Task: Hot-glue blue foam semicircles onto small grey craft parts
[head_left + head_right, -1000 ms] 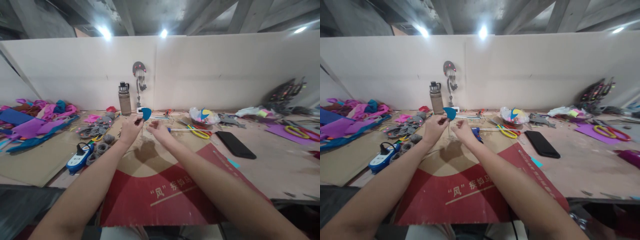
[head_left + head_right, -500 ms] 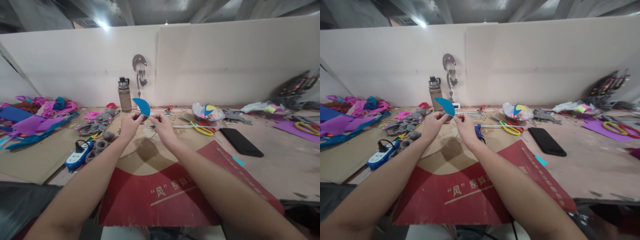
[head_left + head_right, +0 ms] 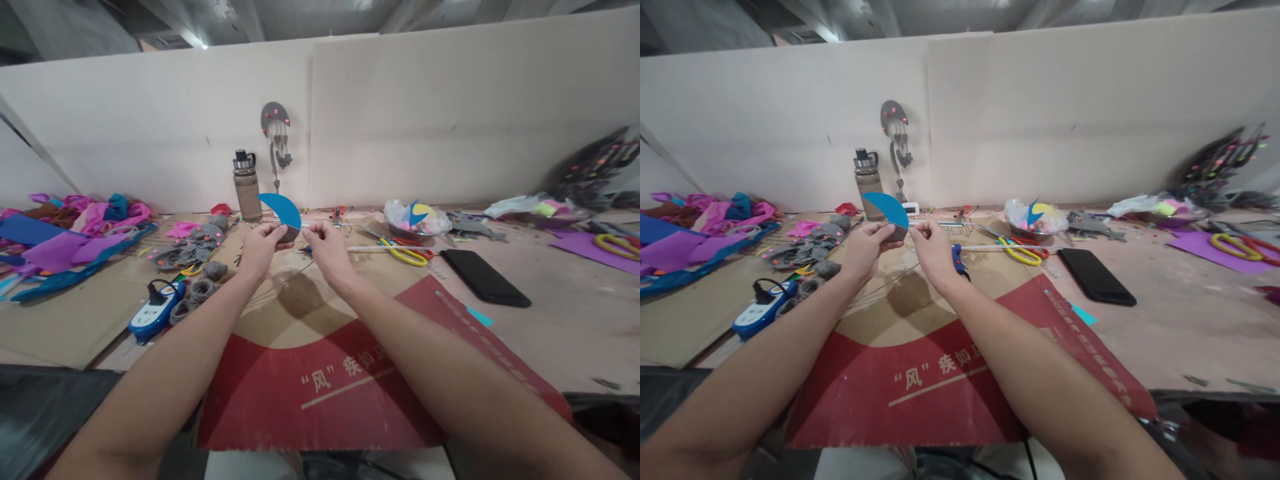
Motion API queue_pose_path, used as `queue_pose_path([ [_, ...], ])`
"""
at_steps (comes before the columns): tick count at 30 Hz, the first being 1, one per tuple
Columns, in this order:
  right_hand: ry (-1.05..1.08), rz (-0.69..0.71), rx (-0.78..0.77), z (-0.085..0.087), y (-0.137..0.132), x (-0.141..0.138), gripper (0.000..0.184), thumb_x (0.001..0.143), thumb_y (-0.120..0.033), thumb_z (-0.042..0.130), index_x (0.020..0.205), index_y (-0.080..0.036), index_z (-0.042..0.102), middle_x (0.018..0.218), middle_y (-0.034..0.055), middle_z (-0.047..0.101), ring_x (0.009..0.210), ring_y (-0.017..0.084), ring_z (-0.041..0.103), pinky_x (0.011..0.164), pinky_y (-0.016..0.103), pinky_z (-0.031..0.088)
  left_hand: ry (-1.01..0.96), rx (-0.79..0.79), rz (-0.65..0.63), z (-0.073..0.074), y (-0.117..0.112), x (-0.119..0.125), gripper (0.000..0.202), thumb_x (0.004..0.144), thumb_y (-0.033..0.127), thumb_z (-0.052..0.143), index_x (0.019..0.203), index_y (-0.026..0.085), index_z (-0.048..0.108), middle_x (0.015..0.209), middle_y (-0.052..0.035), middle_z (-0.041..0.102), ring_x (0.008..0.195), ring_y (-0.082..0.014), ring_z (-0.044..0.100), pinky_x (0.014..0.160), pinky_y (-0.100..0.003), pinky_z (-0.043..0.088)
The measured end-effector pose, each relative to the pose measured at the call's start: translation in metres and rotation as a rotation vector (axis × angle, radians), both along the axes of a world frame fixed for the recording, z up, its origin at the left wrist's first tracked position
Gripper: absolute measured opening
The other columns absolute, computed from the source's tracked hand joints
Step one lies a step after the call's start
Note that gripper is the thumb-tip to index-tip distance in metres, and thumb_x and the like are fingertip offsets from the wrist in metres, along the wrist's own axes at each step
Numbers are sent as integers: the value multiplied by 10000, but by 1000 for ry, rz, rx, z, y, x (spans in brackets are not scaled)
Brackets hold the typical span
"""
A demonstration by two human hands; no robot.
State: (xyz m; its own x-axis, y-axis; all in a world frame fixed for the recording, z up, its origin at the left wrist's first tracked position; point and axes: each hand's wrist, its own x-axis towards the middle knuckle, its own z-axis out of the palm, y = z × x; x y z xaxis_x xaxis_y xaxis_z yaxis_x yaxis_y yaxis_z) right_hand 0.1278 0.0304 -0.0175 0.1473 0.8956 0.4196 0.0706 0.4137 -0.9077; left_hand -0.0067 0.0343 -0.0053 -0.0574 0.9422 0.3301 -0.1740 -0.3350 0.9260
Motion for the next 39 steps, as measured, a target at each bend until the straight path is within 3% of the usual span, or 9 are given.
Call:
queue_pose_path([
  [11,57,38,-40,-1,1,1,135,727,-316,574,693,-200,514,603,-54,427,541,90,362,524,233,308,-72,-51,-58,0,-1,1,238,652,330,742,690,123,632,751,-44,653,711,-132,620,694,-301,564],
  [21,361,357,-274,9,-11,4,193,645,-311,672,705,-201,526,513,-99,282,429,49,180,426,219,140,-124,-82,-189,1,-1,-1,196,675,291,714,751,130,633,805,-66,687,747,-145,638,703,-295,553],
  [31,458,465,-341,11,-9,6,332,582,-311,734,641,-208,424,515,-113,198,433,37,93,422,224,35,-230,-163,-222,2,0,0,70,717,194,628,740,127,621,767,-51,683,700,-134,633,703,-295,558],
  [39,425,517,-302,13,-13,6,250,591,-303,720,699,-177,534,518,-102,303,437,31,136,419,215,68,-288,-212,-261,6,-3,2,54,740,162,593,764,120,617,707,-45,659,654,-123,622,701,-280,554],
])
